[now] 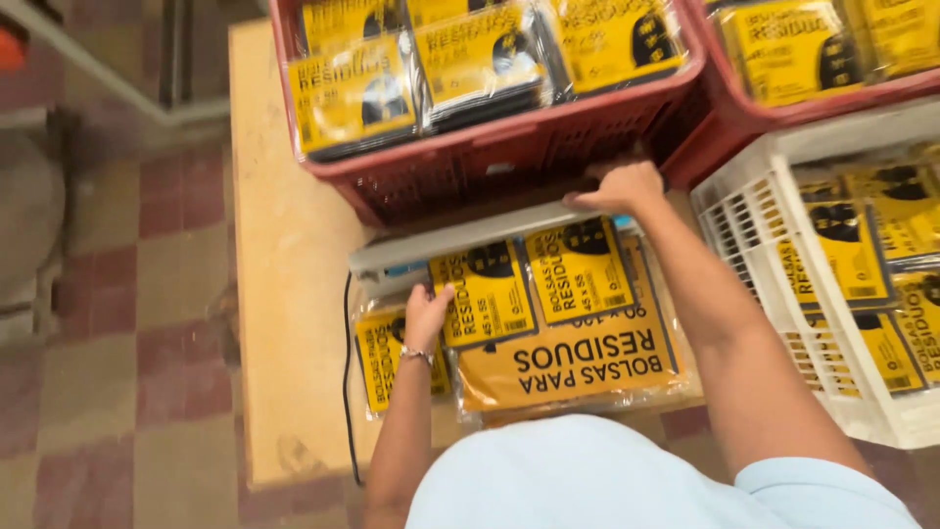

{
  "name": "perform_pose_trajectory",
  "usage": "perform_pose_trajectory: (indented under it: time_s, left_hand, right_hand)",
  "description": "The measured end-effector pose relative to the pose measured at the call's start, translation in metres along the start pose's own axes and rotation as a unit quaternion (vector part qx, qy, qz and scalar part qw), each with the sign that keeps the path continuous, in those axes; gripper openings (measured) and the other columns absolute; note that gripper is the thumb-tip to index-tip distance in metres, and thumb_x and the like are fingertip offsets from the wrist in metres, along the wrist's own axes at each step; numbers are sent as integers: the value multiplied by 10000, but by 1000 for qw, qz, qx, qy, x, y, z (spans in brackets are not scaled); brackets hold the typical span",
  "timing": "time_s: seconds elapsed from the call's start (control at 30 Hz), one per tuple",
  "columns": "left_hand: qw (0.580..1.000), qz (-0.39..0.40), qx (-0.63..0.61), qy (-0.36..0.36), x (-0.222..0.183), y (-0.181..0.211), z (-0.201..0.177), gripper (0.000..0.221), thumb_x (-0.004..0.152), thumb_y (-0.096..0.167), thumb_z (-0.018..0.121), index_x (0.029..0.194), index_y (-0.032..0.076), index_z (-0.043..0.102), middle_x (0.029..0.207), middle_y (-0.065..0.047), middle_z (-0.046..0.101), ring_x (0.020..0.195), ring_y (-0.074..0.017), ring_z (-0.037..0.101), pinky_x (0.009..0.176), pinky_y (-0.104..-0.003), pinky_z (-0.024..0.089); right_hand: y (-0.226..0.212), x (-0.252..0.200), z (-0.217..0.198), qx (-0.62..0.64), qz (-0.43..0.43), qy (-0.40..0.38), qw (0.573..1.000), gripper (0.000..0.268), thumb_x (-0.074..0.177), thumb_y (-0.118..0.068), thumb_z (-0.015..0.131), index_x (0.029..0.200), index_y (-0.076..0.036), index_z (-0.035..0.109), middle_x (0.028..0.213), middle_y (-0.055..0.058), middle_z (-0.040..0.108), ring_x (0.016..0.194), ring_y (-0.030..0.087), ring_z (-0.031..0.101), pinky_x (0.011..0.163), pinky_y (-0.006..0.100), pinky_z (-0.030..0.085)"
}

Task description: Sealing packs of plastic bags using a manual heat sealer and organizing them into storage crates.

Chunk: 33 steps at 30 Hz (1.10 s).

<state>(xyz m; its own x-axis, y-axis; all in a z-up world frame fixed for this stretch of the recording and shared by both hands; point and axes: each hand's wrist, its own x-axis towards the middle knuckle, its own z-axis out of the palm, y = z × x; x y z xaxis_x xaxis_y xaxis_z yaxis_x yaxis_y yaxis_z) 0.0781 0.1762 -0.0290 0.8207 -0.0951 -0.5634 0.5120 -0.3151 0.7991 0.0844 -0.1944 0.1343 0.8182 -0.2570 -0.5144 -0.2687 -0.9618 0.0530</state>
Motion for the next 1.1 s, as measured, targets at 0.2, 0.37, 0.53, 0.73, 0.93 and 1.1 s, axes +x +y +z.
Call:
perform_pose_trajectory:
  time_s: [0.2, 0.37, 0.53, 0.73, 0.93, 1.1]
  left_hand:
    - [998, -8, 52, -23, -39, 39, 7, 796, 927, 368, 700, 1529, -14, 347, 1536, -228, 416, 1430, -309, 389, 1147, -459, 380]
    - [998, 30, 53, -17, -59, 46, 1, 732, 982, 300, 604, 1534, -64, 291, 1563, -270, 347, 1461, -340, 322, 1196, -464, 311]
    - [996, 76, 35, -10, -61, 23, 9, 641, 1043, 250, 507, 1530, -87, 262, 1562, -302, 321, 1465, -378, 301, 1200, -490, 296]
    - [951, 307, 1, 50, -78, 3, 17, 167, 1029, 129, 541, 1149, 18, 575, 977, -189, 702, 947, -224, 651, 854, -418, 535]
    - [905, 382, -177, -58, -136, 40, 20, 89, 977, 15, 555, 1050, 61, 575, 936, -67, 710, 893, -103, 586, 819, -312, 525]
    - [929, 242, -239, -146, -150, 60, 74, 397, 1010, 121, 478, 1404, 96, 438, 1266, -110, 603, 1078, -229, 618, 850, -363, 563]
  right_hand:
    - [32, 23, 33, 417, -85, 280, 861, 246, 824, -523, 786, 1002, -361, 733, 895, -81, 707, 860, 99, 633, 864, 282, 509]
    - [19, -85, 17, 563, -191, 274, 756, 138, 910, -150, 690, 775, -134, 713, 670, 16, 691, 660, 95, 630, 728, 237, 529]
    - [-22, -112, 82, 375, 115, 139, 909, 549, 804, -570, 750, 1092, -103, 723, 1070, 143, 743, 1096, 316, 678, 914, 453, 528]
    - [-20, -53, 171, 374, 172, 111, 904, 865, 675, -617, 819, 1317, -65, 638, 1213, 176, 697, 1183, 331, 640, 988, 438, 530]
    - [-36, -105, 165, 514, 34, 355, 780, 293, 898, -189, 691, 1118, -9, 618, 1011, 282, 626, 1042, 483, 618, 869, 550, 503]
    - [-9, -161, 162, 665, -224, 336, 628, 184, 1023, -122, 551, 1198, -68, 567, 1058, 37, 540, 988, 147, 509, 888, 288, 442]
